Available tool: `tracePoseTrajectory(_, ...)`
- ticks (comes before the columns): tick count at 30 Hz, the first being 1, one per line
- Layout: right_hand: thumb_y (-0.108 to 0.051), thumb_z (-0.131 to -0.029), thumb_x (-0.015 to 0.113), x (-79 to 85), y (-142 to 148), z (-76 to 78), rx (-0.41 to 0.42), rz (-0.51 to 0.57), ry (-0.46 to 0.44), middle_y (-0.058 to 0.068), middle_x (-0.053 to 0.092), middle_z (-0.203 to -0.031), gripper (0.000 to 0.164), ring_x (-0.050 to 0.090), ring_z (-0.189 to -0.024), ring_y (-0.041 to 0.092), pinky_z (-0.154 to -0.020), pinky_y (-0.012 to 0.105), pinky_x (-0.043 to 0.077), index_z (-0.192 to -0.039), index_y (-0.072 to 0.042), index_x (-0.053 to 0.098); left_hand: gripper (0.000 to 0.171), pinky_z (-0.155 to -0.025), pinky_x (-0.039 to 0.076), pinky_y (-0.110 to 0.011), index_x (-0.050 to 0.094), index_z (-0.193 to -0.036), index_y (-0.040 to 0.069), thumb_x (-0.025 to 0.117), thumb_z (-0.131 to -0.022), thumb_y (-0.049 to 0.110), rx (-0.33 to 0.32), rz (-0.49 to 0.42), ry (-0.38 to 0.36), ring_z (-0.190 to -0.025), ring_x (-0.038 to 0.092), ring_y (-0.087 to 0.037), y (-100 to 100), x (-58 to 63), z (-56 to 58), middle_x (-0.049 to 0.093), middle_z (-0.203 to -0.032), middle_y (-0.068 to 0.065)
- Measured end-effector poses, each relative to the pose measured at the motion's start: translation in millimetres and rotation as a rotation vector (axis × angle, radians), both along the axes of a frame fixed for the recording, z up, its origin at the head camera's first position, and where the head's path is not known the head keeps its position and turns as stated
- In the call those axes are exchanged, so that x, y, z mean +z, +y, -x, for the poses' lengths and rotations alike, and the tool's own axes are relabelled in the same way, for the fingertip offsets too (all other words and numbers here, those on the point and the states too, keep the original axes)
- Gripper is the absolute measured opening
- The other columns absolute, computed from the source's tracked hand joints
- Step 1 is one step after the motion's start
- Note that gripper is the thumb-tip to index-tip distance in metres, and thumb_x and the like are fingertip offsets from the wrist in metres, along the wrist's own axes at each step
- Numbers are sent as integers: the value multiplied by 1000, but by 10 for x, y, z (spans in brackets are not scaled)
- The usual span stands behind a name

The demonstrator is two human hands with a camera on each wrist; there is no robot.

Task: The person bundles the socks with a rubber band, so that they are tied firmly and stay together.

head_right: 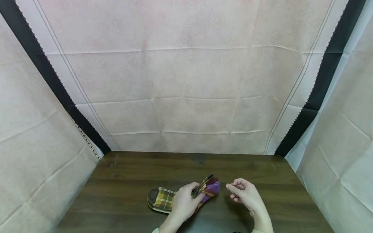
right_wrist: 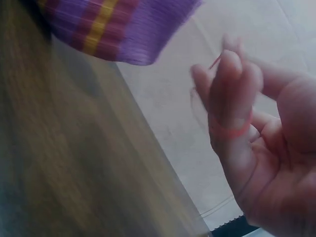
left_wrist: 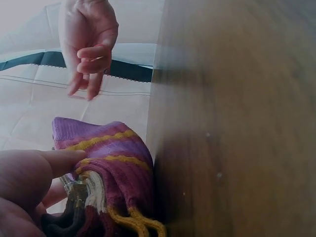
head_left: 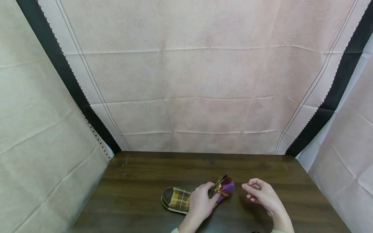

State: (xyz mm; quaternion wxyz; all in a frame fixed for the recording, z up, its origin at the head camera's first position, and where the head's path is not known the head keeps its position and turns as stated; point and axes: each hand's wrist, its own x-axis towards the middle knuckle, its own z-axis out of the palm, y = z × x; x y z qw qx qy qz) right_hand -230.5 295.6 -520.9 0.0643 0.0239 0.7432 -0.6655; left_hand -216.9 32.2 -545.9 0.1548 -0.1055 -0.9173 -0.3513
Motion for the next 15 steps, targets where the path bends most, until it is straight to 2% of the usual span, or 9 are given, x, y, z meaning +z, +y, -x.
tracePoseTrajectory(3,-24,-107,69,-24,-43,8,50,-25,-11,18,76,-117,37,75,-82,20,-72,28,63,-121,10,66,24,-52,49,-33,79,-108,26,86,-89,39,7,-4,8,-75,73,-19,-1,6,2,76,-95,6)
tracePoseTrajectory(6,-30,-112,61,-45,-68,14,99,-30,-4,28,71,-128,56,78,-97,31,-80,36,65,-141,17,55,24,-51,49,-33,79,-108,25,86,-89,38,10,-7,7,-74,73,-20,-2,9,1,76,-95,5)
tracePoseTrajectory(10,-33,-114,55,-53,-108,20,118,-15,-16,36,58,-144,67,73,-112,43,-87,46,64,-156,15,35,23,-51,49,-32,79,-108,24,86,-89,36,10,-11,7,-72,73,-19,0,10,-3,76,-94,5)
tracePoseTrajectory(15,-28,-109,66,-52,-204,18,97,-7,-32,41,41,-156,74,64,-125,49,-91,53,62,-159,11,28,24,-53,51,-33,79,-110,26,87,-89,35,5,7,29,-75,73,-19,14,0,-12,77,-97,5)
